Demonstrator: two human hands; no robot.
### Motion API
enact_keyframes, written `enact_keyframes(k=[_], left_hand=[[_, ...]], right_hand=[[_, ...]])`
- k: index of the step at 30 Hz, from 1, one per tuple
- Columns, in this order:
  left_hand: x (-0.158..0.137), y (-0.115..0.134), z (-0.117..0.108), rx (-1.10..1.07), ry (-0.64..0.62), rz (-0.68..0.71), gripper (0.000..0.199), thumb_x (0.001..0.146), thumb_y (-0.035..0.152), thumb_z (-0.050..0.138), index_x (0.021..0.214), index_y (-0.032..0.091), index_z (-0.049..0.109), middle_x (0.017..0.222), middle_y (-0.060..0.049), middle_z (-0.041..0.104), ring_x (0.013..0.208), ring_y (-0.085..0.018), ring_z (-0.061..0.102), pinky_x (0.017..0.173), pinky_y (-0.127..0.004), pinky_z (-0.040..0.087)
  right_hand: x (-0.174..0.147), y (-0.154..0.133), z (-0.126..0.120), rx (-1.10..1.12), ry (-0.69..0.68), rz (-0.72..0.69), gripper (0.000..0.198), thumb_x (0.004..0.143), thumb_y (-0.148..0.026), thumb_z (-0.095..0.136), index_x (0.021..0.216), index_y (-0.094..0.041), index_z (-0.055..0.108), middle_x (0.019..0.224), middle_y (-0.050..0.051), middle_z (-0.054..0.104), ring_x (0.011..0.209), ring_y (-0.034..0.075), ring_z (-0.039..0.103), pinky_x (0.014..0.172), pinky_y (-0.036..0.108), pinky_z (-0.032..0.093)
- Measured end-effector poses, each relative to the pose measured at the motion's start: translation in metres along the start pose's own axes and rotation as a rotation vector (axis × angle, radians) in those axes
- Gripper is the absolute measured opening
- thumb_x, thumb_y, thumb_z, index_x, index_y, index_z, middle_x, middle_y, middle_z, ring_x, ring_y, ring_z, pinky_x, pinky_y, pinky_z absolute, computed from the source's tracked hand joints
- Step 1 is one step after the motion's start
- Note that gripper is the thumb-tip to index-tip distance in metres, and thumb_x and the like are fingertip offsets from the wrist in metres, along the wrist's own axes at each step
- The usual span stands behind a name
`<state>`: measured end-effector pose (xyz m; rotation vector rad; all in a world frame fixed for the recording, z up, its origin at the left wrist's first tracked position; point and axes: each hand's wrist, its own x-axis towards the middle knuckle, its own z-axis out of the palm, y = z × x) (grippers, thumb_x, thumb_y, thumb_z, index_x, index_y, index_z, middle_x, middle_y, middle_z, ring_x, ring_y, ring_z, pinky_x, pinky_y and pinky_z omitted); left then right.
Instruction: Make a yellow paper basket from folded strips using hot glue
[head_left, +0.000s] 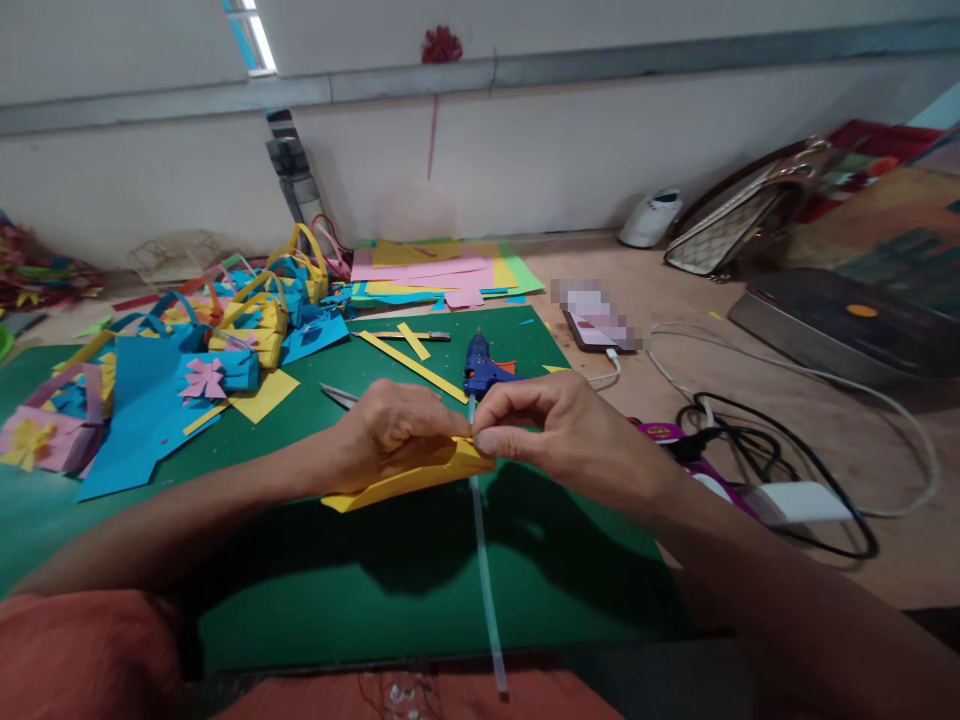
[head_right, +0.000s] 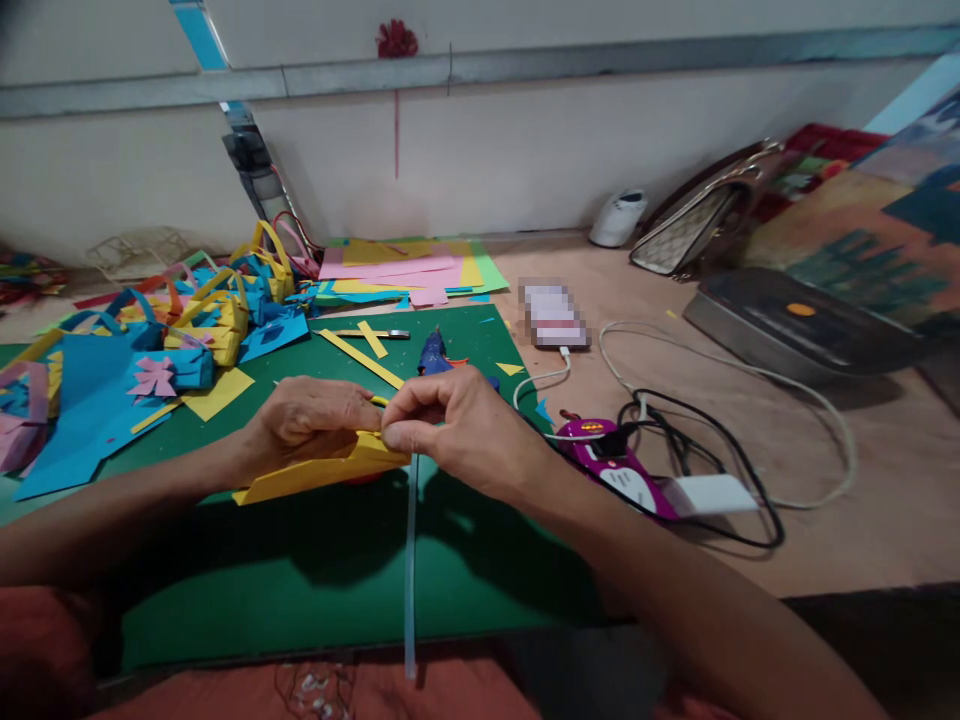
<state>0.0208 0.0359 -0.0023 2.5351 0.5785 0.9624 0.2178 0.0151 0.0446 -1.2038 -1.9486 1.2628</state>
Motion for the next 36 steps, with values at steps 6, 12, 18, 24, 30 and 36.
enact_keyframes(k=[6,12,18,24,30,36], left_hand=[[0.0004,-0.0004,0.0002,-0.026,-0.025,0.016,0.023,0.087,0.022,0.047,0.095,0.018,0.068,0.071,-0.004,0.068,0.065,-0.010,0.062,0.065,-0.020,0.050],[0.0002,0.0023,0.0011,0.003,-0.010,-0.006,0.022,0.086,0.021,0.047,0.092,0.018,0.068,0.071,-0.002,0.069,0.064,-0.008,0.062,0.063,-0.019,0.051],[0.0031,0.0056,-0.0011,0.022,0.008,-0.015,0.024,0.086,0.019,0.045,0.090,0.016,0.069,0.068,-0.002,0.069,0.062,-0.008,0.062,0.062,-0.018,0.051],[0.0031,0.0040,-0.0020,0.004,0.004,-0.023,0.026,0.087,0.020,0.044,0.091,0.016,0.069,0.073,-0.003,0.070,0.065,-0.010,0.064,0.065,-0.020,0.052],[0.0010,0.0035,0.0006,0.013,0.012,-0.028,0.025,0.086,0.019,0.044,0.091,0.018,0.069,0.072,-0.002,0.070,0.065,-0.009,0.063,0.065,-0.019,0.052],[0.0014,0.0041,0.0012,0.022,0.023,-0.009,0.024,0.087,0.020,0.045,0.090,0.017,0.068,0.068,-0.003,0.069,0.062,-0.009,0.063,0.062,-0.019,0.051]], right_hand=[[0.0011,0.0019,0.0017,-0.011,0.019,0.009,0.009,0.066,-0.012,0.057,0.061,-0.016,0.064,0.059,-0.003,0.060,0.058,0.009,0.051,0.055,0.021,0.039],[-0.0007,-0.0002,0.0050,-0.080,0.080,-0.039,0.012,0.067,-0.010,0.057,0.057,-0.017,0.062,0.057,-0.005,0.058,0.056,0.007,0.049,0.055,0.021,0.037],[-0.0023,0.0001,0.0075,-0.129,0.137,-0.145,0.014,0.071,-0.012,0.055,0.059,-0.017,0.060,0.060,-0.004,0.060,0.057,0.008,0.050,0.055,0.021,0.037],[-0.0021,-0.0016,0.0063,-0.139,0.130,-0.171,0.014,0.069,-0.010,0.055,0.058,-0.017,0.060,0.060,-0.004,0.060,0.056,0.008,0.051,0.056,0.022,0.037],[-0.0029,-0.0011,0.0077,-0.184,0.138,-0.185,0.014,0.070,-0.010,0.054,0.059,-0.018,0.060,0.060,-0.004,0.060,0.056,0.009,0.051,0.055,0.022,0.037],[-0.0032,0.0019,0.0099,-0.282,0.166,-0.263,0.015,0.073,-0.010,0.054,0.061,-0.017,0.058,0.063,-0.003,0.060,0.058,0.008,0.052,0.058,0.022,0.038]])
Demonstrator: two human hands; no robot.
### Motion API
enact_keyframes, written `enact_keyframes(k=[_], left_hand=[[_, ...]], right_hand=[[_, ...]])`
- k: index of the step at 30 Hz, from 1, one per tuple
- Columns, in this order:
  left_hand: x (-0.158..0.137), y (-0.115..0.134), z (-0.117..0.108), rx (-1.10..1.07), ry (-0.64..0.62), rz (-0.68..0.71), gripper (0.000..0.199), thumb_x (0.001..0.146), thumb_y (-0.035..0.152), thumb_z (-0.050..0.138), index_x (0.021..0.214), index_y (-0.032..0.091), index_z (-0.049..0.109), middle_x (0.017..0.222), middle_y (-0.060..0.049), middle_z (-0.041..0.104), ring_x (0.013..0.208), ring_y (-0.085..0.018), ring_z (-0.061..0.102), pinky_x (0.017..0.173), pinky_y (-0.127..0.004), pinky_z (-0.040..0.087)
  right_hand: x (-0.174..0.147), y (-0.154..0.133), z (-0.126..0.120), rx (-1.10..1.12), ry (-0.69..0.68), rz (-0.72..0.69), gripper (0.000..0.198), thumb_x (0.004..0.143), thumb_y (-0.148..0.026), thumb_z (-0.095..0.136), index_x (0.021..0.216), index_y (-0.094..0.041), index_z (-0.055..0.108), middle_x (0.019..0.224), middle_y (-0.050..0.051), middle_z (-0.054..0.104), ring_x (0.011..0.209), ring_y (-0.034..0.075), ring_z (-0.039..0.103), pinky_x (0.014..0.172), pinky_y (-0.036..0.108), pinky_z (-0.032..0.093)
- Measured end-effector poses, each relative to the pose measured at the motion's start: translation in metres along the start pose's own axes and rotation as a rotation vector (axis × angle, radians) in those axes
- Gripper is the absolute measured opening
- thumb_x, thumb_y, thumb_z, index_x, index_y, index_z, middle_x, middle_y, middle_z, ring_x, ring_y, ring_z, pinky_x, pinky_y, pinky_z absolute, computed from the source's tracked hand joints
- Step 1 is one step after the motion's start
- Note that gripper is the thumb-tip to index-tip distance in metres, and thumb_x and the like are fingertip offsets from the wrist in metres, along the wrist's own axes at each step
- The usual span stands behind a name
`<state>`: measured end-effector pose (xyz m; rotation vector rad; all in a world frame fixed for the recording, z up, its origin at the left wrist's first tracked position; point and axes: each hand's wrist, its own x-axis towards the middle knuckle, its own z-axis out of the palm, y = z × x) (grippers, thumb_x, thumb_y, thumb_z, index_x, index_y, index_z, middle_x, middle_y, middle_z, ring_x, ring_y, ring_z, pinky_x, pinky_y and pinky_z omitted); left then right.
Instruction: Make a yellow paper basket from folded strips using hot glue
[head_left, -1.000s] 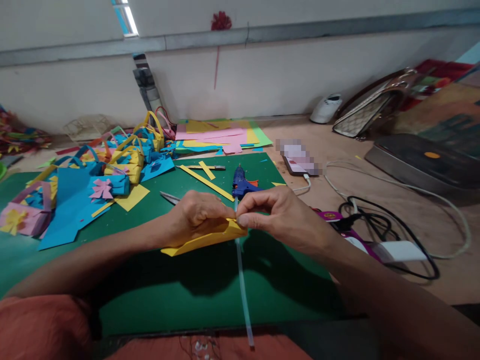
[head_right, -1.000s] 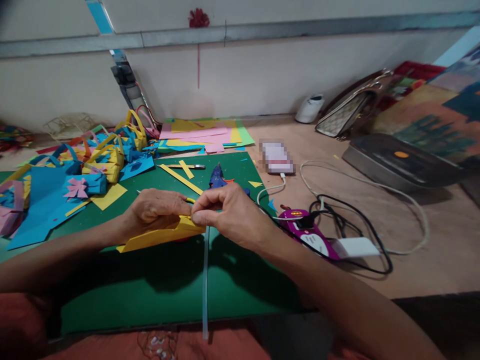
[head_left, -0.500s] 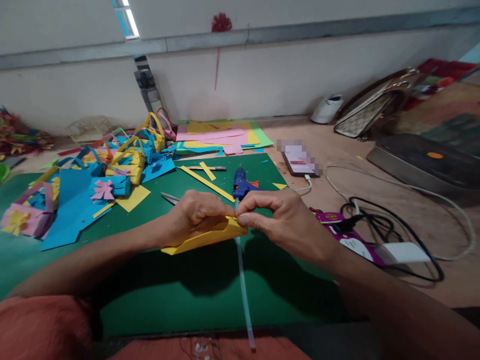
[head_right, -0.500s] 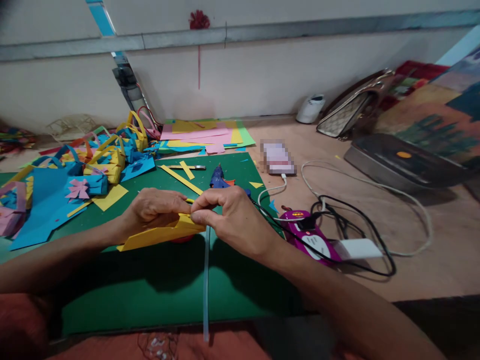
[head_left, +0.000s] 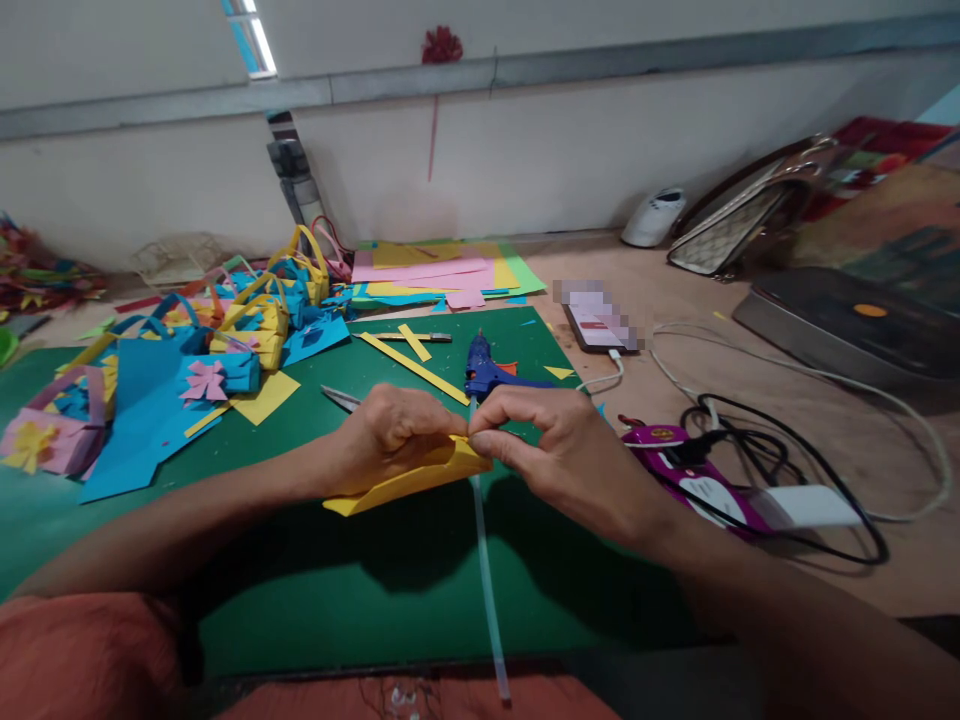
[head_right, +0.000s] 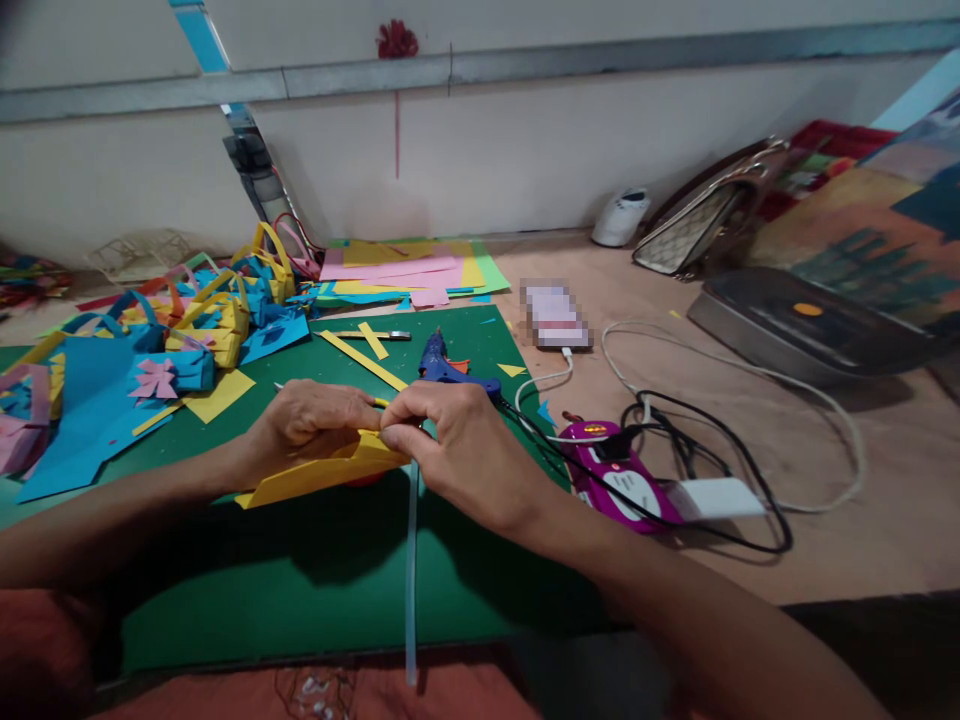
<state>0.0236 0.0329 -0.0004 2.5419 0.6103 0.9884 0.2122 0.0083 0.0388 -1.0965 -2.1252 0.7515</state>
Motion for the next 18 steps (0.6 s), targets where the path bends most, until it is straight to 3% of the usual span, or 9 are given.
enact_keyframes(k=[6,13,18], left_hand=[[0.0029,0.0000,-0.0031,0.044,0.007,0.023,0.024,0.086,0.016,0.045,0.089,0.014,0.069,0.065,-0.003,0.069,0.058,-0.009,0.063,0.055,-0.015,0.048],[0.0065,0.0043,-0.0088,-0.004,-0.013,0.013,0.022,0.085,0.016,0.048,0.088,0.008,0.068,0.075,-0.008,0.072,0.067,-0.010,0.066,0.059,-0.014,0.049],[0.0062,0.0007,-0.0066,-0.009,-0.012,0.009,0.026,0.086,0.018,0.045,0.088,0.009,0.069,0.070,-0.005,0.071,0.060,-0.007,0.063,0.055,-0.013,0.047]], right_hand=[[-0.0044,-0.0001,0.0045,-0.118,0.049,-0.096,0.015,0.080,-0.012,0.050,0.067,-0.017,0.055,0.067,0.000,0.059,0.061,0.010,0.052,0.059,0.023,0.038],[-0.0091,0.0046,0.0086,-0.247,0.085,-0.190,0.013,0.083,-0.011,0.047,0.073,-0.017,0.052,0.071,0.003,0.058,0.065,0.012,0.051,0.061,0.025,0.037],[-0.0068,0.0093,0.0105,-0.326,0.123,-0.308,0.014,0.084,-0.009,0.046,0.073,-0.016,0.050,0.070,0.003,0.056,0.063,0.013,0.049,0.060,0.025,0.037]])
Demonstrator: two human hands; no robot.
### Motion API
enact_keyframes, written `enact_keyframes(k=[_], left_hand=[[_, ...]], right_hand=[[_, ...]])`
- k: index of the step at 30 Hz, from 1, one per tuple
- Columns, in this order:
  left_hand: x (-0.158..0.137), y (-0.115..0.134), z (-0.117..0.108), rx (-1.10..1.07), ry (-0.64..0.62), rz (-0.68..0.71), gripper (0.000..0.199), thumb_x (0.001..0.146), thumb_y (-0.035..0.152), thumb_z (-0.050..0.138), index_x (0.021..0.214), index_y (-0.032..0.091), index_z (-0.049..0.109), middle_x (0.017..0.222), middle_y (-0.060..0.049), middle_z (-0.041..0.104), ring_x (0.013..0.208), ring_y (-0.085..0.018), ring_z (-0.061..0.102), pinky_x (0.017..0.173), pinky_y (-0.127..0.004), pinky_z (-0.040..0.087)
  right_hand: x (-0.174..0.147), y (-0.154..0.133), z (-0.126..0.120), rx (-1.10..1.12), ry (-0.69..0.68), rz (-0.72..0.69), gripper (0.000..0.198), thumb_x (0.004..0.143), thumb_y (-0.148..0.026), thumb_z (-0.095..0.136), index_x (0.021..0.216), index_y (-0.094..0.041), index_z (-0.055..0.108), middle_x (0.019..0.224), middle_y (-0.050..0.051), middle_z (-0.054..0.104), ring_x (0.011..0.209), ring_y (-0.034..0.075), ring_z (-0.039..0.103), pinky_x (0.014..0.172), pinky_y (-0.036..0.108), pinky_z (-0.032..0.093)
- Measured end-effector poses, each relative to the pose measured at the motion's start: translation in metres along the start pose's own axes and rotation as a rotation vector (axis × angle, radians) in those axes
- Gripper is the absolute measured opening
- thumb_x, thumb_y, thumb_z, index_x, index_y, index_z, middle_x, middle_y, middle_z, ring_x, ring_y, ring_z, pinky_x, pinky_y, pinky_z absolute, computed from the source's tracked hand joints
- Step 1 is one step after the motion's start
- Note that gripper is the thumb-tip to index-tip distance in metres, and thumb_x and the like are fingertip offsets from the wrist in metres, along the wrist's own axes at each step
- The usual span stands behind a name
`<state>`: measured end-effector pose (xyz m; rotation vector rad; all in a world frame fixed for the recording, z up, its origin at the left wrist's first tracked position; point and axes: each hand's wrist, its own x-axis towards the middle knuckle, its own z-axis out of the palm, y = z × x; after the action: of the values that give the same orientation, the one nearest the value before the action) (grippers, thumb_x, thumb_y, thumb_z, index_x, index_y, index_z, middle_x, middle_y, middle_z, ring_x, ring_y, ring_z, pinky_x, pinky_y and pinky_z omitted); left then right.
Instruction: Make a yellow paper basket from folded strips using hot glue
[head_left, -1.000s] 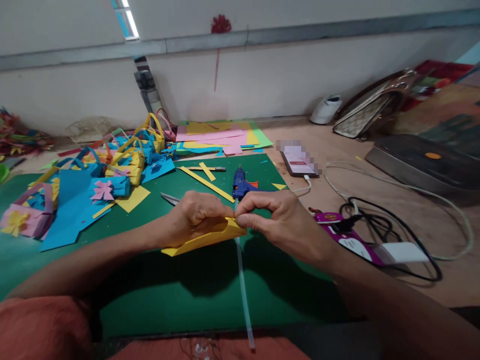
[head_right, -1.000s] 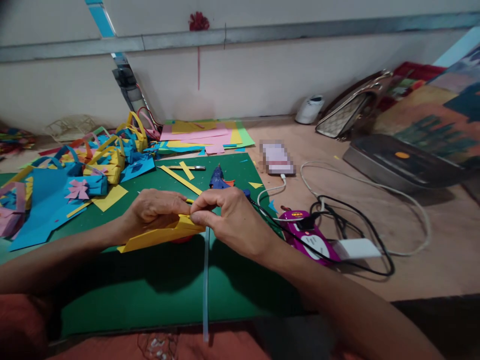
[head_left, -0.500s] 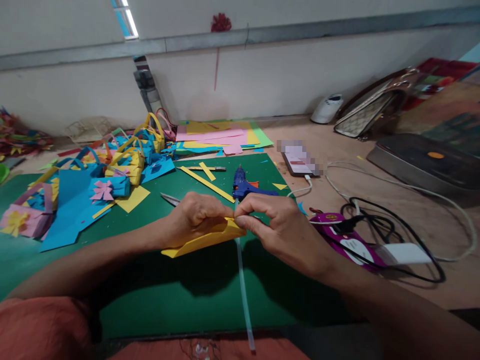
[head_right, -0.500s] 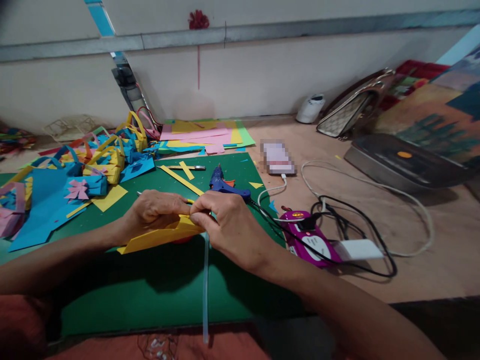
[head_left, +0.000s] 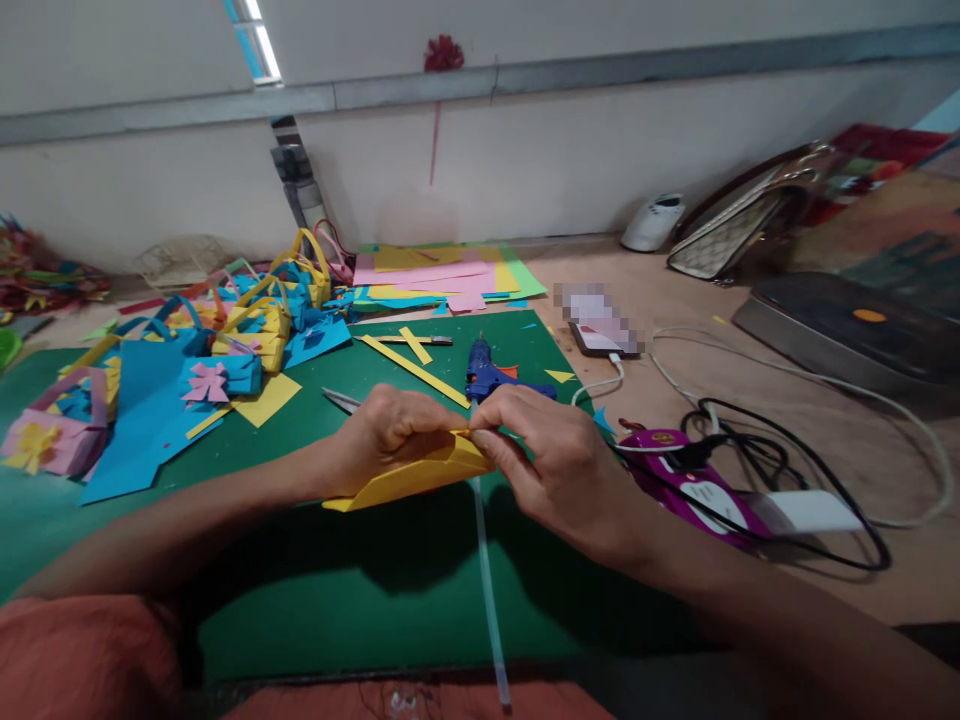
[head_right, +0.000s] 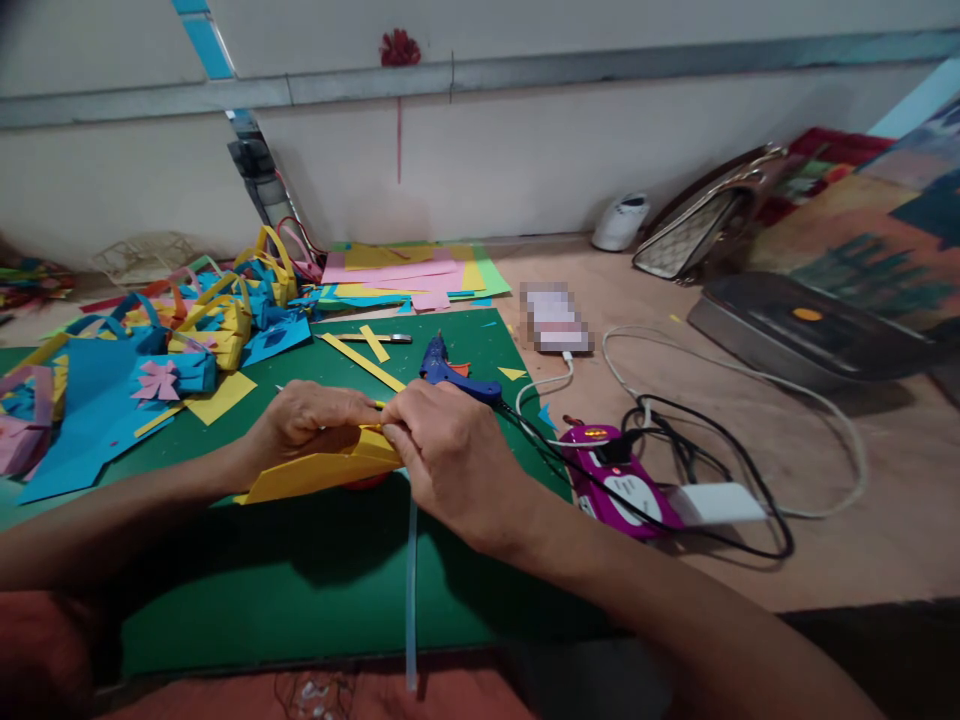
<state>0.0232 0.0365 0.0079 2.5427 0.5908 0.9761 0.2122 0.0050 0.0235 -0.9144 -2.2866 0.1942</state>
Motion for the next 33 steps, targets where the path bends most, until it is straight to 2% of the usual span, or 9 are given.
enact_keyframes(k=[5,8,11,13,17,22,26,33], left_hand=[[-0.002,-0.002,0.003,-0.029,0.011,-0.049,0.029,0.087,0.020,0.042,0.083,0.012,0.069,0.060,-0.002,0.067,0.054,-0.008,0.060,0.050,-0.015,0.045],[-0.004,0.000,0.005,0.010,0.026,-0.070,0.028,0.087,0.019,0.042,0.083,0.014,0.069,0.061,-0.002,0.066,0.056,-0.009,0.059,0.050,-0.016,0.044],[-0.007,0.000,0.006,0.123,0.075,-0.010,0.024,0.086,0.019,0.044,0.086,0.015,0.067,0.062,-0.001,0.065,0.056,-0.009,0.058,0.051,-0.017,0.044],[-0.008,-0.002,0.008,0.208,0.101,0.040,0.022,0.087,0.021,0.045,0.087,0.016,0.066,0.061,0.001,0.063,0.056,-0.009,0.057,0.054,-0.019,0.047],[-0.008,-0.003,0.007,0.324,0.047,0.055,0.020,0.087,0.023,0.043,0.086,0.017,0.063,0.061,0.002,0.062,0.056,-0.009,0.057,0.066,-0.024,0.051],[-0.009,0.003,0.003,0.338,0.011,0.051,0.019,0.087,0.020,0.041,0.087,0.017,0.060,0.065,0.003,0.063,0.059,-0.009,0.059,0.082,-0.032,0.050],[-0.008,0.005,0.001,0.377,-0.054,0.001,0.020,0.087,0.018,0.041,0.086,0.017,0.060,0.066,0.003,0.063,0.059,-0.008,0.059,0.085,-0.032,0.048],[-0.005,0.008,-0.001,0.405,-0.094,-0.027,0.020,0.086,0.016,0.042,0.077,0.017,0.059,0.060,0.004,0.060,0.054,-0.008,0.054,0.081,-0.031,0.048]], right_hand=[[0.001,0.003,0.004,-0.108,0.060,-0.137,0.015,0.085,-0.009,0.043,0.072,-0.015,0.049,0.066,0.004,0.054,0.062,0.014,0.048,0.060,0.028,0.039],[0.001,0.004,0.003,-0.113,0.051,-0.143,0.016,0.085,-0.008,0.042,0.074,-0.015,0.051,0.068,0.005,0.055,0.063,0.014,0.049,0.061,0.028,0.039],[0.000,0.005,0.000,-0.078,0.004,-0.115,0.015,0.084,-0.007,0.042,0.078,-0.014,0.053,0.071,0.005,0.058,0.066,0.014,0.051,0.061,0.027,0.040],[0.000,0.007,0.000,-0.098,-0.017,-0.148,0.016,0.083,-0.005,0.041,0.080,-0.014,0.055,0.074,0.007,0.060,0.069,0.015,0.053,0.063,0.029,0.041],[0.001,0.010,0.002,-0.219,0.003,-0.269,0.020,0.083,-0.002,0.039,0.078,-0.012,0.056,0.075,0.008,0.063,0.071,0.016,0.055,0.070,0.032,0.042],[0.003,0.010,0.004,-0.345,0.017,-0.356,0.026,0.085,-0.004,0.034,0.077,-0.011,0.057,0.072,0.009,0.063,0.070,0.016,0.055,0.070,0.033,0.042],[0.003,0.012,0.004,-0.399,0.020,-0.428,0.029,0.086,-0.004,0.030,0.077,-0.012,0.057,0.071,0.009,0.062,0.070,0.017,0.055,0.071,0.035,0.041],[0.004,0.016,0.005,-0.331,0.006,-0.392,0.028,0.084,-0.002,0.033,0.076,-0.012,0.058,0.073,0.008,0.063,0.070,0.016,0.054,0.069,0.032,0.041]])
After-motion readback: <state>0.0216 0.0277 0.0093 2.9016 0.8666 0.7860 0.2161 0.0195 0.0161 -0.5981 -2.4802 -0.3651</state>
